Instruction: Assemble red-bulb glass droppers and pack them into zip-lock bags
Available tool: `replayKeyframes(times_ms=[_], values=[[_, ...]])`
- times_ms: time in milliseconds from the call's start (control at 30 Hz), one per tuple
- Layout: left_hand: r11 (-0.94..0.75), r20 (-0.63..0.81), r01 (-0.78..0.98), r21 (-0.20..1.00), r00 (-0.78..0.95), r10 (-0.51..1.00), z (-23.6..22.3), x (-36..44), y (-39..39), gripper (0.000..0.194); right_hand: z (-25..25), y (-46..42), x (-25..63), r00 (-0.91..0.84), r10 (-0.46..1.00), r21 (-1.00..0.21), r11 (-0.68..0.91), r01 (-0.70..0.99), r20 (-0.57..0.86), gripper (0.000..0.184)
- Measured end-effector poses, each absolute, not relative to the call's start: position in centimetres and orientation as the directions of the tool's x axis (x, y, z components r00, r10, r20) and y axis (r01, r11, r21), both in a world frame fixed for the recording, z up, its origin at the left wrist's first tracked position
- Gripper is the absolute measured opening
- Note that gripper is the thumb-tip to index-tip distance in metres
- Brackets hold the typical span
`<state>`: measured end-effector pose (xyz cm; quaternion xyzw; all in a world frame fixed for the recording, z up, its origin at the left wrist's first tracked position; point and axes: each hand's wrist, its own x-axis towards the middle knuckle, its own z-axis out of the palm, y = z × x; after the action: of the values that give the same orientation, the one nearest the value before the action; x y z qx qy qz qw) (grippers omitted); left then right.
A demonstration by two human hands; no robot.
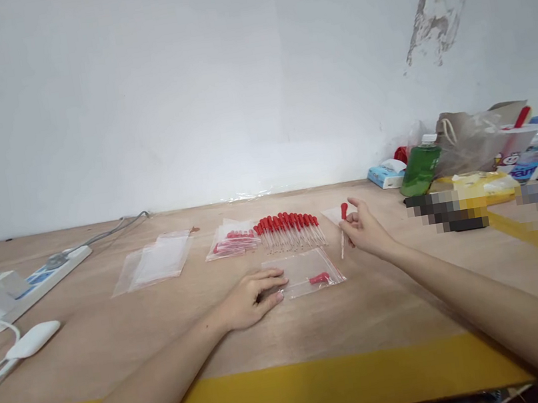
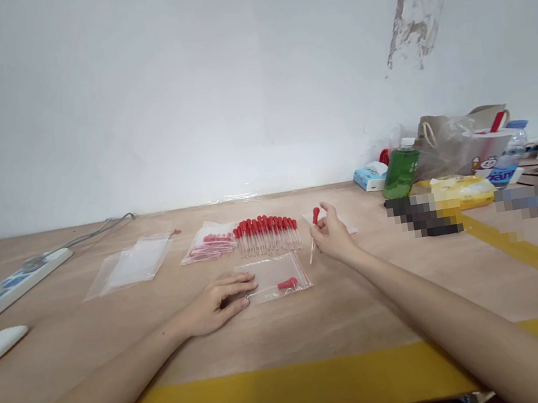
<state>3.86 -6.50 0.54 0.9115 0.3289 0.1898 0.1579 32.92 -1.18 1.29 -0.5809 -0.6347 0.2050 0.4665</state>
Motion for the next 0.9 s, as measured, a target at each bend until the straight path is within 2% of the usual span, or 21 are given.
replayKeyframes(times_ms=[100,267,367,467,567,700,833,900], values=[[-0.742,0.251,0.527,0.415,0.718,0.650,0.5,3.8,-6.3,0.035,-0.2,-3.0,33.1,0.200,0.932,-0.941,0.258,0.218,0.301,0.065],[-0.754,0.267,0.506,0.419,0.725,0.634,0.4,3.9,-6.2,0.037,-1.1,-3.9,31.9,0.316,0.934,-0.978,0.199,-0.064,0.170,0.052],[-0.752,0.266,0.510,0.419,0.722,0.638,0.5,3.9,-6.3,0.040,-1.2,-4.0,31.2,0.255,0.963,-0.973,0.133,-0.190,0.082,0.043],[-0.744,0.257,0.522,0.417,0.717,0.648,0.7,3.9,-6.3,0.042,-1.3,-4.4,31.0,0.102,0.994,-0.962,0.051,-0.269,0.025,0.031],[-0.743,0.250,0.529,0.410,0.718,0.649,0.8,3.9,-6.4,0.042,-1.3,-4.8,31.3,-0.053,0.998,-0.970,0.010,-0.242,0.023,0.028],[-0.739,0.234,0.535,0.408,0.722,0.652,0.7,3.8,-6.3,0.044,-0.8,-5.3,32.0,-0.207,0.978,-0.999,0.020,-0.048,0.030,0.035],[-0.741,0.233,0.536,0.406,0.723,0.651,0.8,3.9,-6.2,0.045,-0.2,-5.7,31.8,-0.283,0.959,-0.996,0.018,0.086,-0.007,0.035],[-0.741,0.233,0.535,0.406,0.724,0.650,0.8,3.9,-6.2,0.045,-0.1,-5.8,31.3,-0.266,0.963,-0.990,0.005,0.143,-0.033,0.034]])
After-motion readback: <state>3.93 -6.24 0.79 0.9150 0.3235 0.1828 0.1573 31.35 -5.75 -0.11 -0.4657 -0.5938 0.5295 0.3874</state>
